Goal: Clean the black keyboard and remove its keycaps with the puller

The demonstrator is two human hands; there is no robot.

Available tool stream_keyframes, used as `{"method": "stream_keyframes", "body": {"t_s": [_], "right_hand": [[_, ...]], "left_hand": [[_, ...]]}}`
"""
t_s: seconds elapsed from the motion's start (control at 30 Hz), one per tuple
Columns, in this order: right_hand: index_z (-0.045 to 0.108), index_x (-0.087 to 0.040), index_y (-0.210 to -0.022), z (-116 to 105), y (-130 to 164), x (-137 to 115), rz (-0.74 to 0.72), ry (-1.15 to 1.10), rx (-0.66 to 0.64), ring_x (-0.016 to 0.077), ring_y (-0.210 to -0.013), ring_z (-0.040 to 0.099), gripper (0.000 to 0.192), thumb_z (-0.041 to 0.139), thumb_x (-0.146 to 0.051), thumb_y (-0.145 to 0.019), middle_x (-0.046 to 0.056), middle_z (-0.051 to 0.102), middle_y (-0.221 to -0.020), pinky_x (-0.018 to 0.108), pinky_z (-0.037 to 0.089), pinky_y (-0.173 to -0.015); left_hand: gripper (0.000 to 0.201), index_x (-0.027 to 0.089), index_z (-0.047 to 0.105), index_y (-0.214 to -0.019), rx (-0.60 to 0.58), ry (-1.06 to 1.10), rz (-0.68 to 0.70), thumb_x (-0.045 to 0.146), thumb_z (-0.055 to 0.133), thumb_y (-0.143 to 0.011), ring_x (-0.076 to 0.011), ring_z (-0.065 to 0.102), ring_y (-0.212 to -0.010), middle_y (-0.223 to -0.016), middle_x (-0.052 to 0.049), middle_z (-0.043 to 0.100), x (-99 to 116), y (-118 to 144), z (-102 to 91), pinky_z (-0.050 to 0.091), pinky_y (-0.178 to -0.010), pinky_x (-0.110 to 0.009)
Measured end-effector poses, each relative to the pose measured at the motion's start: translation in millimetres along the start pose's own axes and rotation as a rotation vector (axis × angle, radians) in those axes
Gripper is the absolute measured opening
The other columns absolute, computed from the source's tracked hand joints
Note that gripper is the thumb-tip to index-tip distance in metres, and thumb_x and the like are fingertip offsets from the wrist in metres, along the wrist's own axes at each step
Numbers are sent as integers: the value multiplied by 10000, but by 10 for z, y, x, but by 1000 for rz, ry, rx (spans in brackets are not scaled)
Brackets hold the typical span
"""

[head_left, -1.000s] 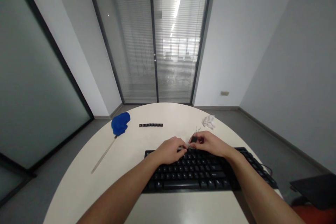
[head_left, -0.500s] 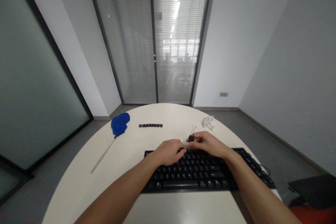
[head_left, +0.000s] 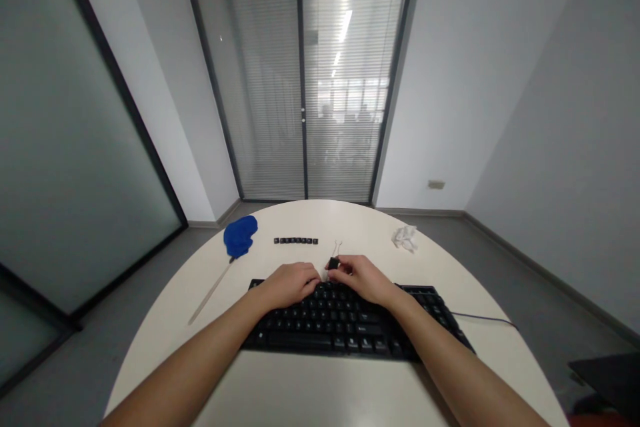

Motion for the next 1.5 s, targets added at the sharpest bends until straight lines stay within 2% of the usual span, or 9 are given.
{"method": "stream_keyframes", "body": {"t_s": [0.1, 0.17, 0.3, 0.5, 0.83, 0.97, 1.07, 1.27, 1.5], "right_hand": [[701, -150, -805, -20, -106, 46, -23, 15, -95, 152, -639, 579, 331, 582, -446, -890, 11, 675, -680, 239, 409, -605], [718, -147, -817, -35, -128, 82, -36, 0, -141, 155, -648, 587, 353, 581, -464, -889, 14, 686, -694, 240, 420, -608], [726, -144, -807, -13, -89, 120, -57, -11, -80, 154, -657, 582, 384, 558, -475, -905, 9, 679, -690, 239, 424, -612], [737, -151, -901, 36, -48, 108, -61, -79, -95, 183, -750, 635, 362, 529, -445, -936, 31, 736, -827, 256, 459, -678], [722, -145, -860, 16, -63, 131, -12, -13, -78, 191, -736, 644, 368, 522, -443, -940, 51, 731, -797, 267, 470, -661], [714, -134, -848, 23, -80, 194, 59, -118, -62, 198, -740, 660, 403, 519, -475, -937, 65, 732, -788, 283, 495, -681], [723, -134, -876, 26, -85, 199, 53, -204, -74, 197, -747, 664, 418, 531, -502, -927, 66, 735, -799, 286, 503, -691], [733, -138, -914, 7, -84, 139, 72, -265, -15, 192, -765, 660, 446, 557, -548, -901, 68, 738, -828, 274, 495, -680], [713, -127, -1052, 2, -85, 192, 118, -330, -31, 176, -721, 645, 475, 587, -553, -883, 64, 730, -813, 265, 474, -640]], "left_hand": [[261, 209, 688, -964, -25, 64, -138, 259, 433, -939, -221, 651, -888, -996, -59, 698, 24, -20, 22, 480, -770, -295], [266, 218, 692, -967, 6, 107, -217, 225, 429, -923, -220, 656, -891, -1000, -55, 705, 74, -39, 70, 478, -775, -298], [255, 211, 669, -918, 139, 115, -311, 223, 414, -927, -218, 647, -886, -956, -55, 702, 176, -36, 158, 472, -766, -303], [222, 200, 643, -878, 198, 137, -302, 208, 425, -917, -206, 631, -877, -914, -48, 690, 247, 3, 128, 459, -760, -293], [188, 213, 653, -888, 188, 238, -296, 279, 478, -907, -203, 636, -858, -911, -37, 695, 260, 3, 105, 464, -747, -295], [178, 229, 680, -959, 189, 296, -262, 340, 579, -862, -223, 639, -942, -989, -32, 704, 280, 16, 86, 473, -827, -320], [220, 232, 688, -1004, 196, 355, -245, 373, 610, -855, -226, 639, -962, -1028, -36, 705, 265, 14, 99, 473, -849, -325], [211, 220, 693, -998, 267, 522, -311, 354, 640, -843, -185, 635, -822, -913, -18, 707, 142, -22, 173, 473, -733, -273], [227, 199, 707, -1008, 258, 610, -302, 333, 649, -835, -164, 631, -772, -883, -14, 720, 113, -39, 175, 470, -709, -255]]}}
Point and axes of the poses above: each hand's wrist, its own y-axis away from the middle knuckle, its own z-axis out of the palm, x = y × z, the point moved 1 cm from there along -y, towards the middle knuckle
